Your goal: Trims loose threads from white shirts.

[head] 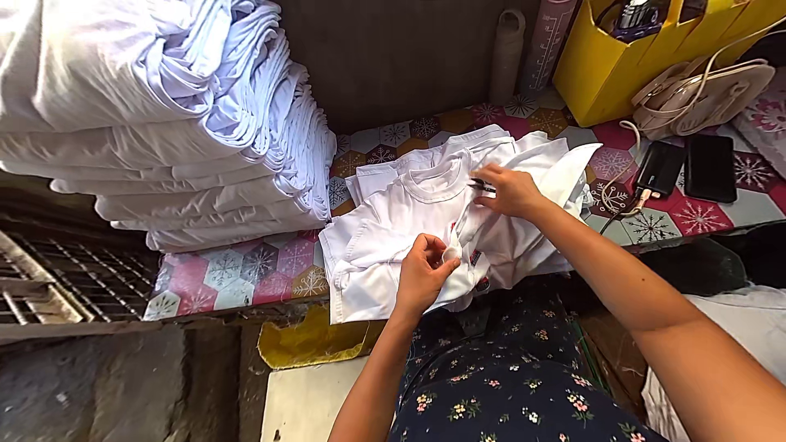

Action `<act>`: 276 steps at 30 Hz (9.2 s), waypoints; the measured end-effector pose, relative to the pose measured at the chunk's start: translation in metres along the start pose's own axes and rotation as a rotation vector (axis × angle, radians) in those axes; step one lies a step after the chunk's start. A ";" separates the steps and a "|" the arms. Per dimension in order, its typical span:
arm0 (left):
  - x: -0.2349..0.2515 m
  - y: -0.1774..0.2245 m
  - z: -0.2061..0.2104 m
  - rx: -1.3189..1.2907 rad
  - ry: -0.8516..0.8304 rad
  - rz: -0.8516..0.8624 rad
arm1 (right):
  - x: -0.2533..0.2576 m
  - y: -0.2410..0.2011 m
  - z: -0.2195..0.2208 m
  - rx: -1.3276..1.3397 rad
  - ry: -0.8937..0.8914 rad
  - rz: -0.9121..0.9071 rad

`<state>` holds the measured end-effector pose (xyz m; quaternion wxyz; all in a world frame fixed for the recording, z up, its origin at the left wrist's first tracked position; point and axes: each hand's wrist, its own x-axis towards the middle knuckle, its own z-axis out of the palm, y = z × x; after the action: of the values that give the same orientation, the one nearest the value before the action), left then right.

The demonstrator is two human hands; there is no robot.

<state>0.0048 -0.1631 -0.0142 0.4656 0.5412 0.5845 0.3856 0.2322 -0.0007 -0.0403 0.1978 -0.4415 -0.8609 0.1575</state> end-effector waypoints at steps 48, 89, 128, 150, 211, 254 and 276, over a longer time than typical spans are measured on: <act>-0.019 0.001 0.013 -0.778 0.353 -0.102 | -0.088 -0.149 0.021 0.475 0.388 -0.082; -0.020 -0.003 0.002 -0.440 0.225 0.217 | -0.089 -0.137 0.005 1.093 -0.081 0.238; -0.032 -0.032 -0.014 0.259 0.486 0.332 | -0.059 -0.140 0.014 1.271 0.041 0.481; -0.044 -0.050 -0.103 -0.023 0.828 0.062 | -0.057 -0.131 0.011 1.268 0.025 0.579; -0.019 -0.016 0.033 -0.220 0.358 0.438 | -0.083 -0.137 0.013 1.166 0.174 0.441; -0.013 -0.013 0.039 -0.110 0.452 0.364 | -0.092 -0.124 0.029 1.916 -0.399 0.591; -0.090 -0.056 -0.121 0.708 0.660 -0.151 | -0.087 -0.127 0.040 1.280 0.197 0.482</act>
<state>-0.1284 -0.2524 -0.0235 0.0697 0.4713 0.8337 0.2792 0.1707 -0.1472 -0.0362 0.4561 -0.4290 -0.4544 0.6336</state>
